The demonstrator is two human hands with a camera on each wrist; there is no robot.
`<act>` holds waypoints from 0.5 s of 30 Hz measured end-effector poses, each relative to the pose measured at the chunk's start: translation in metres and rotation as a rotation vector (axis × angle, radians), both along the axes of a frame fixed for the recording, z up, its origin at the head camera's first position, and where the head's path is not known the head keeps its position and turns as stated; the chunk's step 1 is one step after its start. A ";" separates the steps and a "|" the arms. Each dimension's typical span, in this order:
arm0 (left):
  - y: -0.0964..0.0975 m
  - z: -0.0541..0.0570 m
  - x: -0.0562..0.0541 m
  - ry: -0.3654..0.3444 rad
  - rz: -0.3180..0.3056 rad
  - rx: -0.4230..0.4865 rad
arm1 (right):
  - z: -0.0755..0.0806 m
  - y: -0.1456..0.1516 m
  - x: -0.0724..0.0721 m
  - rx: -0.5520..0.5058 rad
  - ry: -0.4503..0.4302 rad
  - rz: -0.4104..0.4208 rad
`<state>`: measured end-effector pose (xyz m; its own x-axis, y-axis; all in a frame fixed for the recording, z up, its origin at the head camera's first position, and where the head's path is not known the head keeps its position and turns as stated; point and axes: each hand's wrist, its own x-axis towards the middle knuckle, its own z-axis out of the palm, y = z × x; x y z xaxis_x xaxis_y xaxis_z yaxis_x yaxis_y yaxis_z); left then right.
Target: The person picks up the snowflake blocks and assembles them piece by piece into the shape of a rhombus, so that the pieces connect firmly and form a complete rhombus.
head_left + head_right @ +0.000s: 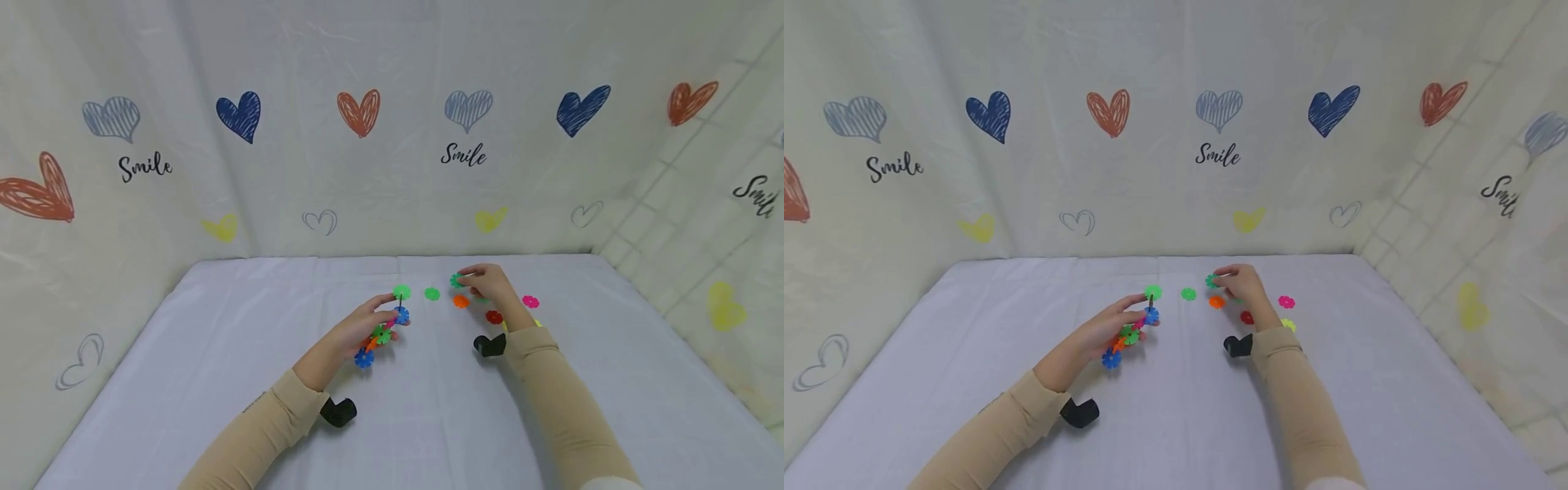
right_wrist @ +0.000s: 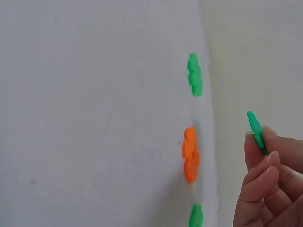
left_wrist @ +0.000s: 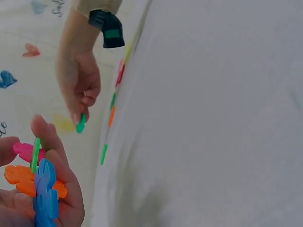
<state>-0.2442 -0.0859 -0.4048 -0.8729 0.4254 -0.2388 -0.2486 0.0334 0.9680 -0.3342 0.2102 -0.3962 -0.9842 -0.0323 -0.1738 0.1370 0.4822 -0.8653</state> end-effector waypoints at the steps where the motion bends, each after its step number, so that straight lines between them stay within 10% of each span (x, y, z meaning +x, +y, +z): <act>1: 0.000 0.000 0.000 0.001 -0.011 0.005 | 0.001 -0.002 0.001 -0.008 0.002 0.007; 15: 0.001 0.007 0.002 -0.052 -0.058 0.072 | 0.018 -0.036 0.026 -0.117 0.093 0.063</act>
